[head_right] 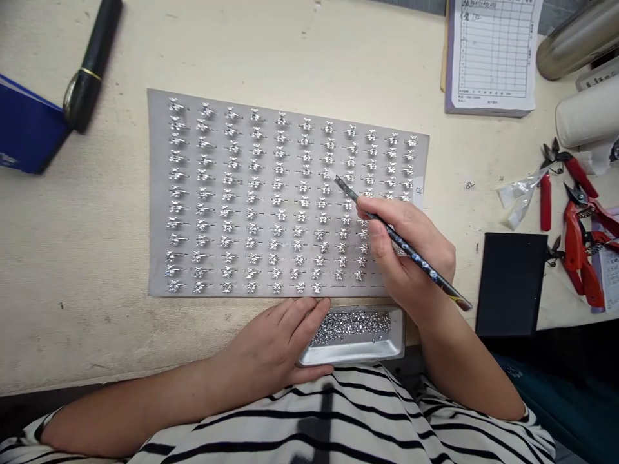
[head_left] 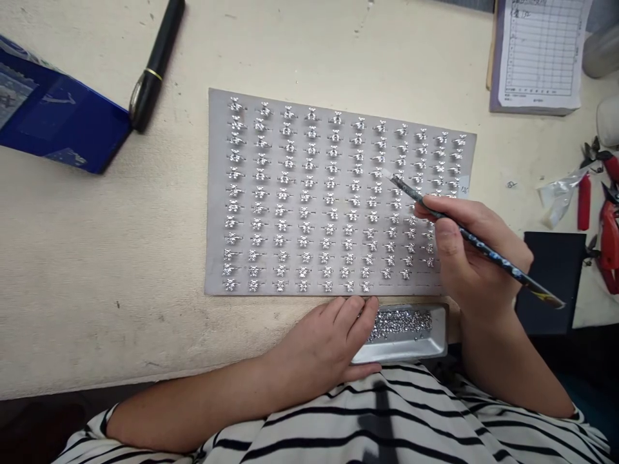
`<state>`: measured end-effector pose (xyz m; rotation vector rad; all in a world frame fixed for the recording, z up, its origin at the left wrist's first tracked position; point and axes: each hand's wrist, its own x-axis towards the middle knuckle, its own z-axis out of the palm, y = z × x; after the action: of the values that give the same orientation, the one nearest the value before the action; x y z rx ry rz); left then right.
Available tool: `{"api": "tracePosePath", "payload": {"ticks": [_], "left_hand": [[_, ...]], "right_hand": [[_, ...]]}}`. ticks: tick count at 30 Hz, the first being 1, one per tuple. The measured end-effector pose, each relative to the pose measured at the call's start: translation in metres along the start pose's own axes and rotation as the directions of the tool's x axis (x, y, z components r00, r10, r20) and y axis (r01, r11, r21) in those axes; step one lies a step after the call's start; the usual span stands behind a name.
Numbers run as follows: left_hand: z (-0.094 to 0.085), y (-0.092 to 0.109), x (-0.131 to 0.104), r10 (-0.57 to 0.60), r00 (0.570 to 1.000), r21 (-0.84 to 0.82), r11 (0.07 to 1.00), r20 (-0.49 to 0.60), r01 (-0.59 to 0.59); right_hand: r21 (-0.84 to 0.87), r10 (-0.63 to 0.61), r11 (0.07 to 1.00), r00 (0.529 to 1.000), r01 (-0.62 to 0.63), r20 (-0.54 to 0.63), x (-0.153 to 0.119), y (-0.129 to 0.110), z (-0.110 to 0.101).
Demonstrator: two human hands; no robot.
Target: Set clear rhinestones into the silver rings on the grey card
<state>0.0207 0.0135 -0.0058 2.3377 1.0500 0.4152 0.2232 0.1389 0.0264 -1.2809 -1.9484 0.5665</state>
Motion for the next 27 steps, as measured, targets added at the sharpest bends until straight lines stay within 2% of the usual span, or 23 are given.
{"api": "tracePosePath", "payload": {"ticks": [12,27], "left_hand": [[-0.0001,0.0002,-0.0004,-0.005,1.0,0.0,1.0,-0.025,0.005],[0.0019,-0.0001,-0.0019,-0.015,1.0,-0.04,0.999,0.025,0.016]], "right_hand": [[0.035,-0.03,0.999,0.998,0.032,-0.05,-0.0022,-0.0001,0.001],[0.03,-0.01,0.999,0.999,0.011,-0.049,-0.0052,-0.0005,0.0008]]}}
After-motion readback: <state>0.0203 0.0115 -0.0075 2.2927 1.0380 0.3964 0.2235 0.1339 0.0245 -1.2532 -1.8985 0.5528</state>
